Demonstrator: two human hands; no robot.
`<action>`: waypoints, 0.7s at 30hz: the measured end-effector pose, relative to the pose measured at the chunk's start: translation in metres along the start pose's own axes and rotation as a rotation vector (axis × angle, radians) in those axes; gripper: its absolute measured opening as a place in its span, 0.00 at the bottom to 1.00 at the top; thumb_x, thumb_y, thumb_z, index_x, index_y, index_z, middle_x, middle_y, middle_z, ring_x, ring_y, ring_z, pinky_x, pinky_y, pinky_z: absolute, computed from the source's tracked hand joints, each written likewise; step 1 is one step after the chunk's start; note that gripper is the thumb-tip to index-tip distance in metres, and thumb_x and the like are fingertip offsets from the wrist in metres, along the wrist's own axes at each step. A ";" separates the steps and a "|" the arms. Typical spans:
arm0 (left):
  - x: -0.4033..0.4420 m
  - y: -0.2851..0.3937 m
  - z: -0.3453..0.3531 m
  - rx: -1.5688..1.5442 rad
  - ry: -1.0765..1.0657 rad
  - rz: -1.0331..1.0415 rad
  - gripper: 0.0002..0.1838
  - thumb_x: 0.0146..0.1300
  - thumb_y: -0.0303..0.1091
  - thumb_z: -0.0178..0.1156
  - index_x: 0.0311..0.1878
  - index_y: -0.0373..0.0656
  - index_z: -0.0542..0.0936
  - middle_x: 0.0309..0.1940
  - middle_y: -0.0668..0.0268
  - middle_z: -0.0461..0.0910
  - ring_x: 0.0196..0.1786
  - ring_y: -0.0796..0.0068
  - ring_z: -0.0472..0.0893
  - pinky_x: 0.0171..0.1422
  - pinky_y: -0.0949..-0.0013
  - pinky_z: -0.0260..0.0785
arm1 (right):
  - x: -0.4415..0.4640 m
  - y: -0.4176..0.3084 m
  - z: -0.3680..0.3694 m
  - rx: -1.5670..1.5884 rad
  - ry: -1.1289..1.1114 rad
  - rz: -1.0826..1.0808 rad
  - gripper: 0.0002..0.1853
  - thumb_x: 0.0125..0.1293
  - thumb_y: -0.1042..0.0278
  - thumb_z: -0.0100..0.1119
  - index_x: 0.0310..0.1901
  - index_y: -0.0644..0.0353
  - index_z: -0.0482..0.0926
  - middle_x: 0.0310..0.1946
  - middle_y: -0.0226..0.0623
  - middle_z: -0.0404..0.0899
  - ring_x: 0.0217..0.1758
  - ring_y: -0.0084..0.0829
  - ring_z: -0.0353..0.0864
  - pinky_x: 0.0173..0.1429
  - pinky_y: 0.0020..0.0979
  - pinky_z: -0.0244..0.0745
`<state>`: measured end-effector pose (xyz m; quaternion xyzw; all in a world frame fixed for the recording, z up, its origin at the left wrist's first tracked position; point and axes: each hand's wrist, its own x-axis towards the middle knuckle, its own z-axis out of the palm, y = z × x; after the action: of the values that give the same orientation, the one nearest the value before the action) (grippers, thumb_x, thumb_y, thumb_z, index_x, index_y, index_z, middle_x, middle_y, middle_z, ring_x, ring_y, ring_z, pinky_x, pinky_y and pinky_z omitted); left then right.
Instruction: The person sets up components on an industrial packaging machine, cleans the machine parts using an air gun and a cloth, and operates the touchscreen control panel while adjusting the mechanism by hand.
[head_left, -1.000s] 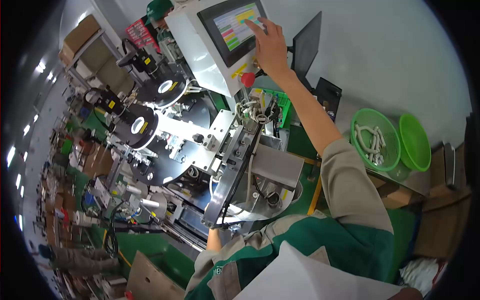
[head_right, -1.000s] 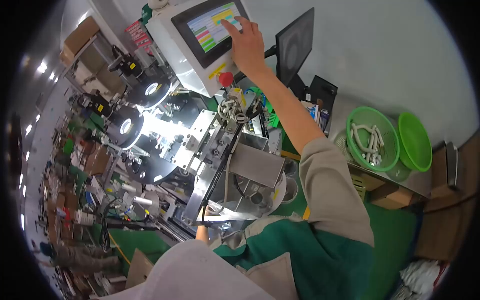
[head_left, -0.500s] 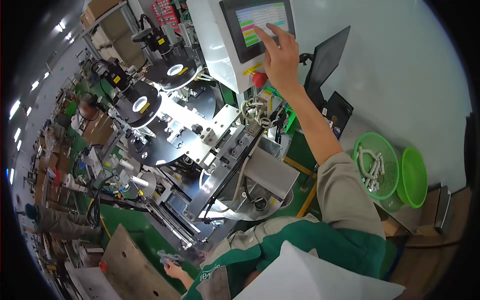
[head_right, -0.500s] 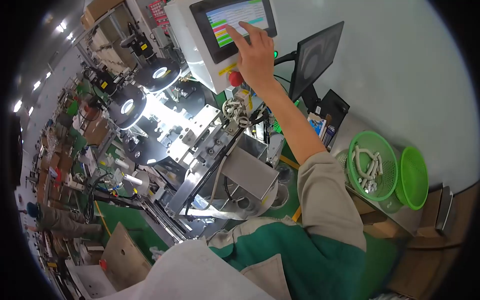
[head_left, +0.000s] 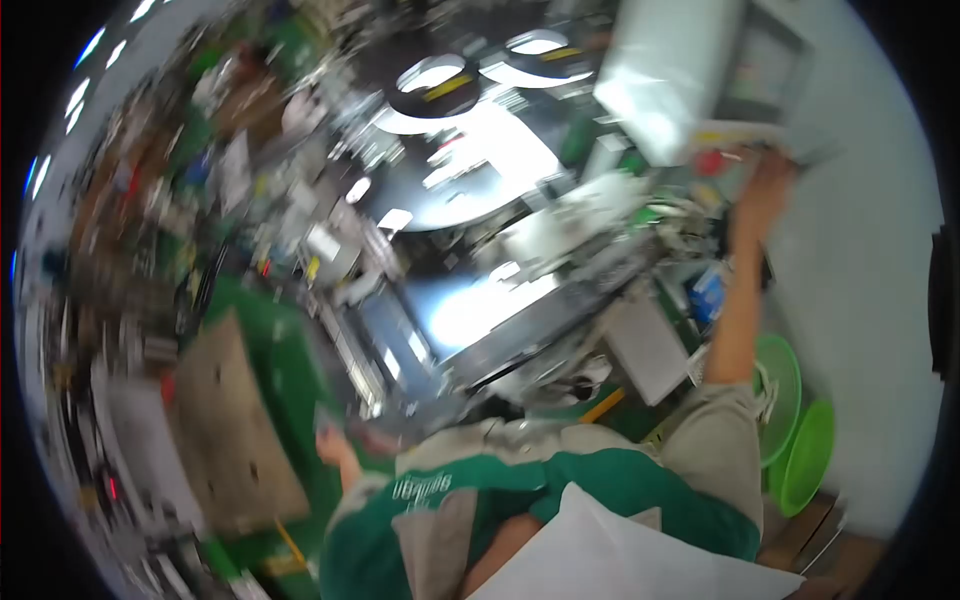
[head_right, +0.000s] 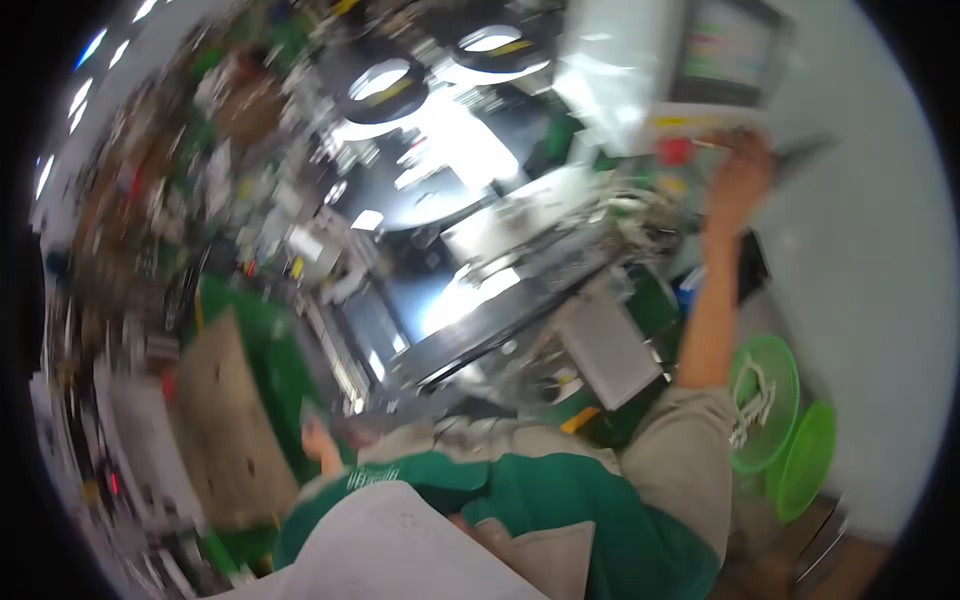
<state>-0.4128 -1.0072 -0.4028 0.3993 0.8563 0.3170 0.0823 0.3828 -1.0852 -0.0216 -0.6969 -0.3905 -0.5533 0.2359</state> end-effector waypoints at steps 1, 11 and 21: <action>0.013 -0.005 0.009 -0.137 -0.059 -0.022 0.21 0.54 0.46 0.65 0.42 0.37 0.82 0.38 0.52 0.82 0.40 0.52 0.81 0.46 0.54 0.72 | 0.011 -0.028 -0.020 0.223 -0.030 0.347 0.19 0.71 0.61 0.46 0.53 0.68 0.73 0.48 0.51 0.77 0.54 0.47 0.76 0.59 0.41 0.68; 0.011 0.095 -0.024 -0.429 -0.322 0.038 0.10 0.61 0.35 0.63 0.38 0.38 0.78 0.20 0.73 0.71 0.20 0.86 0.64 0.22 0.75 0.55 | 0.002 0.021 -0.003 0.738 -0.291 0.607 0.19 0.68 0.63 0.54 0.52 0.72 0.73 0.45 0.42 0.77 0.49 0.29 0.77 0.58 0.30 0.70; -0.085 0.248 0.099 -0.368 -1.222 0.487 0.24 0.54 0.41 0.69 0.52 0.38 0.78 0.21 0.62 0.77 0.23 0.77 0.74 0.29 0.71 0.67 | 0.030 -0.048 -0.064 0.896 -0.543 0.981 0.24 0.75 0.59 0.40 0.66 0.65 0.62 0.64 0.40 0.65 0.67 0.32 0.64 0.71 0.32 0.60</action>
<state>-0.1606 -0.9041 -0.3392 0.6675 0.4737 0.1847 0.5440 0.3090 -1.0977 0.0201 -0.7413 -0.2669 0.0231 0.6154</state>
